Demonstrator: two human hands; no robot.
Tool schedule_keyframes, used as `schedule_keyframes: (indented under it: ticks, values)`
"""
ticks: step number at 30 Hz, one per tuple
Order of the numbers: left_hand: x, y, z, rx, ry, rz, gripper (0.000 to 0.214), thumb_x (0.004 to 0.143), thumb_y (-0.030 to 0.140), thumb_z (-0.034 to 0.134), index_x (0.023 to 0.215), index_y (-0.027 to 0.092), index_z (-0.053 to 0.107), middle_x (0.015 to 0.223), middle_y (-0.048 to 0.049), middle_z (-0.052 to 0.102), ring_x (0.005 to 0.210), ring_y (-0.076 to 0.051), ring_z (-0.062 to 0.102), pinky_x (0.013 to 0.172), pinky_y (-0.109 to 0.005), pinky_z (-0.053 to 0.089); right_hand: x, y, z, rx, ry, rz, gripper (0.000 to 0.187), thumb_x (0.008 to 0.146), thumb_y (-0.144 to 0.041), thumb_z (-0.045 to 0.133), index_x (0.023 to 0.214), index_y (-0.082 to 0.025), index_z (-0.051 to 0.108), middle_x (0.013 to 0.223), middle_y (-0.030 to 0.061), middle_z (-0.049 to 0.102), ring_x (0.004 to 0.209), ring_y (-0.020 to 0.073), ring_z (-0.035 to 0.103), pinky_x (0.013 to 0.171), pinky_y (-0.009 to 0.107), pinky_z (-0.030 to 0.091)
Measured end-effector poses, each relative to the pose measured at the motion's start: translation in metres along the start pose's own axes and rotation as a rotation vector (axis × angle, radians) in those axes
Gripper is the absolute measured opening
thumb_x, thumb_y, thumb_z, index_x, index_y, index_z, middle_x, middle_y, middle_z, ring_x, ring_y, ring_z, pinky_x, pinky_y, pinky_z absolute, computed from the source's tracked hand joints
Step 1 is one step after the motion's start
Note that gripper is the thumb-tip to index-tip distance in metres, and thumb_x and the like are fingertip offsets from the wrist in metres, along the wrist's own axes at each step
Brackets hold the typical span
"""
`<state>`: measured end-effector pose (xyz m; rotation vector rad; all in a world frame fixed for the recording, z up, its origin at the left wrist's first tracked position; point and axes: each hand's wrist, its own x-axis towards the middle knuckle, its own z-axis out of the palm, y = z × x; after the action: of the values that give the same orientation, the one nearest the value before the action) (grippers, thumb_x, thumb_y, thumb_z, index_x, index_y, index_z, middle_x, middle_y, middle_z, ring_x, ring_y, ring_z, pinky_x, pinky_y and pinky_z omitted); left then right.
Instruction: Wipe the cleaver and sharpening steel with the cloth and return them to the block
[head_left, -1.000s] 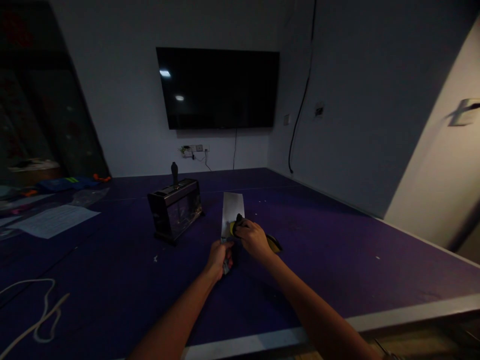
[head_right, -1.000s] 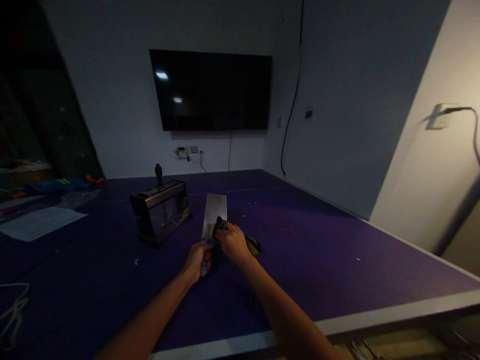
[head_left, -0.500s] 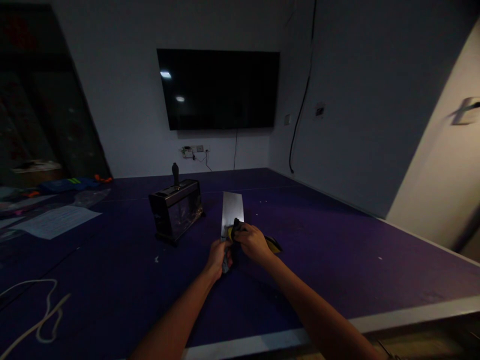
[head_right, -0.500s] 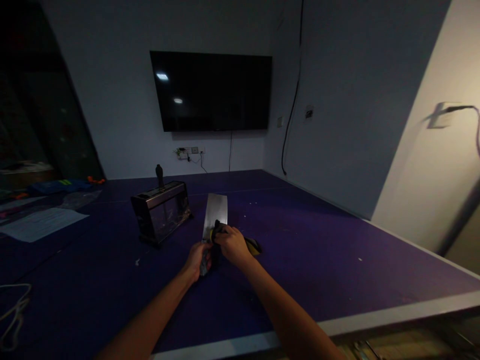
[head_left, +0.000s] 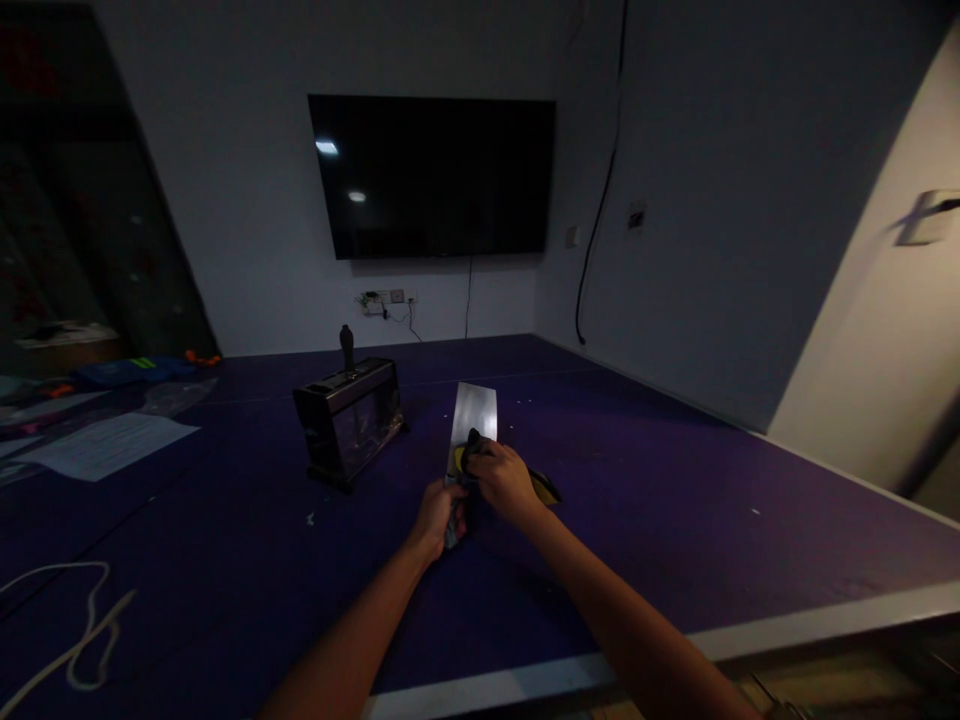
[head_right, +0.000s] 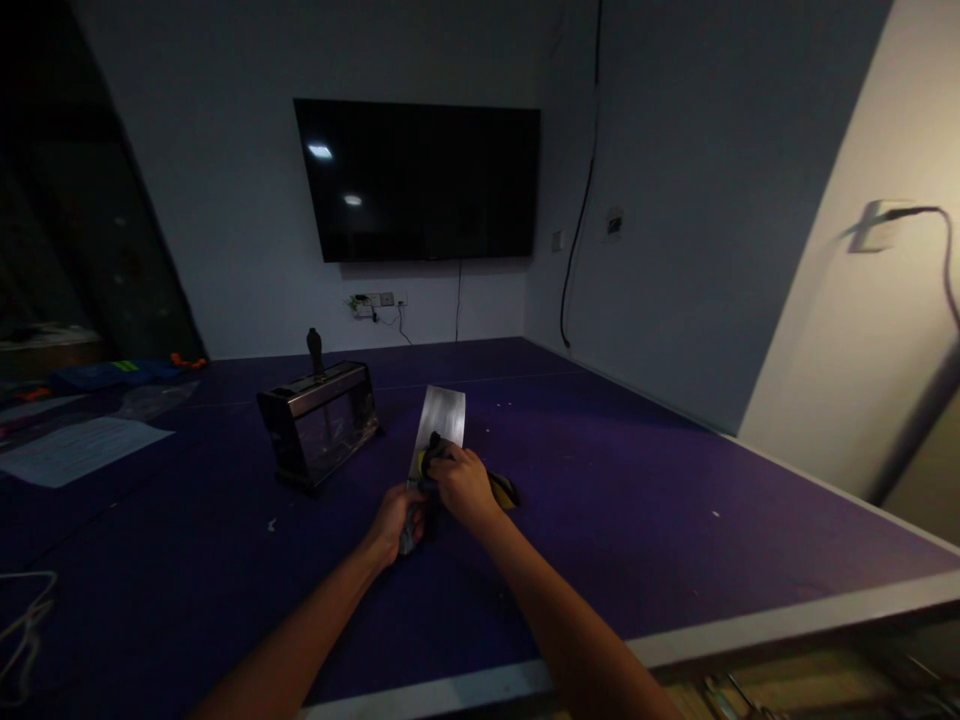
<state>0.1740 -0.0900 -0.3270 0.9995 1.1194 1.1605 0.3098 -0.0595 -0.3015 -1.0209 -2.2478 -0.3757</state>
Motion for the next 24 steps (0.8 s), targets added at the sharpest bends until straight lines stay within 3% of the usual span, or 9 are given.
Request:
schedule_keyframes:
  ticks: [12,17,24]
  values:
    - [-0.015,-0.003,0.011,0.255,-0.211,-0.05,0.006,0.064,0.023,0.047,0.065,0.018,0.045,0.04,0.008,0.04,0.026,-0.007,0.039,0.03,-0.016,0.025,-0.007,0.049,-0.022,-0.12,0.303,0.386,0.03,0.071,-0.005,0.045,0.083,-0.019,0.069,0.086,0.0063,0.067,0.084,0.0196,0.055,0.072,0.028,0.037]
    - [-0.016,-0.002,0.011,0.335,-0.237,-0.06,0.005,0.064,0.021,0.048,0.063,0.018,0.044,0.04,0.0074,0.04,0.027,-0.008,0.041,0.03,-0.016,0.026,-0.012,0.062,-0.025,-0.12,0.419,0.439,0.03,0.071,-0.007,0.045,0.082,-0.02,0.069,0.086,0.0055,0.067,0.083,0.02,0.055,0.073,0.029,0.039]
    - [-0.018,0.001,0.009,0.394,-0.247,-0.053,0.006,0.063,0.019,0.046,0.058,0.017,0.044,0.039,0.0069,0.039,0.026,-0.007,0.04,0.03,-0.016,0.027,-0.012,0.065,-0.026,-0.1,0.511,0.374,0.029,0.073,-0.01,0.044,0.082,-0.02,0.07,0.088,0.0059,0.069,0.082,0.0212,0.055,0.074,0.032,0.042]
